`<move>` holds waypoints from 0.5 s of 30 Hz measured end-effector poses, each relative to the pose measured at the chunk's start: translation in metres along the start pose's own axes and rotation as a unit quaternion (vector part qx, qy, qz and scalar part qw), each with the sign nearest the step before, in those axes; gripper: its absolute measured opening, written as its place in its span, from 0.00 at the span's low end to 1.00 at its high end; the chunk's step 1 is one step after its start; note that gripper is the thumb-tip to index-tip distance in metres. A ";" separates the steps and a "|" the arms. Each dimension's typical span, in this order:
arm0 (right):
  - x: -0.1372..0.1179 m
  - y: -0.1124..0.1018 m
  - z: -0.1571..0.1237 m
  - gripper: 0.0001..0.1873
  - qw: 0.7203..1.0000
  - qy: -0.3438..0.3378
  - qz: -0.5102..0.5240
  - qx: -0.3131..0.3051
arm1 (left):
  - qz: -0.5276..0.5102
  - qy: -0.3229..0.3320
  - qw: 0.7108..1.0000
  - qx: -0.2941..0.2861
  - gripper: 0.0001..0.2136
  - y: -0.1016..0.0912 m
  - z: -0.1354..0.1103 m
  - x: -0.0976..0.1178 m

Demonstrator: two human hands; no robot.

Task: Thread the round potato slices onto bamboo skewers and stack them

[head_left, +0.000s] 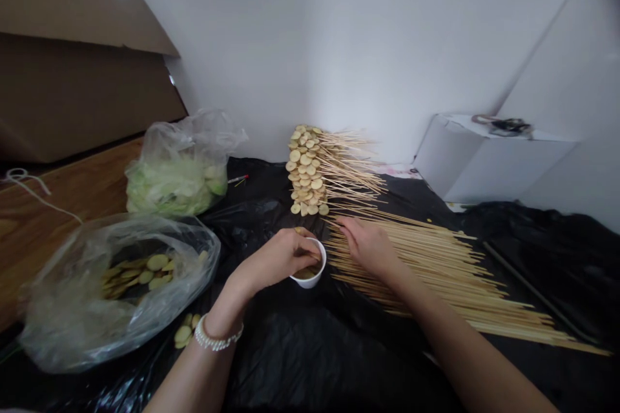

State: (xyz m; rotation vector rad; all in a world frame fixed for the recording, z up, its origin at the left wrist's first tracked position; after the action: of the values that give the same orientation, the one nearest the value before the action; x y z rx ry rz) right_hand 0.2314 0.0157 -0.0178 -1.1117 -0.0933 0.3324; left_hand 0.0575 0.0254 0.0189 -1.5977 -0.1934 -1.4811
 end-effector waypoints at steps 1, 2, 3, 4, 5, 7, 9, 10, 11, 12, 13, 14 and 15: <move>0.000 0.000 0.000 0.16 1.000 0.002 -0.001 -0.003 | 0.002 0.001 1.000 -0.011 0.05 -0.001 0.000 0.001; 0.000 0.000 0.000 0.16 1.000 0.005 -0.002 -0.004 | -0.008 -0.003 1.000 -0.014 0.05 -0.002 -0.001 0.000; 0.001 0.000 0.000 0.16 1.000 0.008 -0.004 -0.004 | -0.030 -0.011 0.999 -0.010 0.06 -0.005 -0.001 -0.001; 0.001 0.000 0.000 0.16 1.000 0.012 -0.007 -0.003 | -0.062 -0.021 0.998 0.005 0.08 -0.008 -0.001 -0.004; 0.001 0.000 0.000 0.15 1.000 0.015 -0.008 0.001 | -0.102 -0.033 0.994 0.027 0.09 -0.012 -0.002 -0.008; 0.001 -0.002 0.000 0.15 1.000 0.020 -0.005 0.016 | -0.184 -0.055 0.977 0.092 0.12 -0.019 -0.001 -0.019; 0.000 -0.004 0.000 0.15 0.999 0.020 0.005 0.032 | -0.269 -0.070 0.946 0.167 0.15 -0.023 -0.001 -0.033; 0.000 -0.005 0.000 0.15 0.999 0.019 0.010 0.040 | -0.303 -0.076 0.931 0.188 0.15 -0.023 0.001 -0.040; 0.000 -0.006 0.000 0.15 0.999 0.016 0.016 0.048 | -0.328 -0.080 0.920 0.199 0.16 -0.022 0.002 -0.046; -0.001 -0.006 -0.001 0.15 0.998 0.012 0.021 0.055 | -0.349 -0.082 0.911 0.207 0.16 -0.020 0.004 -0.052; -0.002 -0.007 -0.001 0.15 0.998 0.005 0.026 0.062 | -0.365 -0.082 0.903 0.211 0.17 -0.019 0.005 -0.056; -0.003 -0.008 -0.002 0.15 0.997 -0.005 0.029 0.067 | -0.378 -0.082 0.897 0.214 0.17 -0.017 0.007 -0.060; -0.006 -0.008 -0.003 0.16 0.997 -0.017 0.030 0.070 | -0.386 -0.082 0.893 0.217 0.17 -0.016 0.007 -0.063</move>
State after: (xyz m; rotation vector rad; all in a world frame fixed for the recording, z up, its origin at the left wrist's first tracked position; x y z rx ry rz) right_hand 0.2284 0.0084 -0.0110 -0.9713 -0.0667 0.4060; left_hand 0.0355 0.0677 -0.0253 -1.3167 -1.2905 -1.6998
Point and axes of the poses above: each hand's wrist, its own z-axis towards the middle knuckle, its own y-axis out of the palm, x = y × z, the point moved 5 cm from there along z, towards the middle knuckle, and after that the axes turned 4 degrees about -z, right-handed, at the moved point
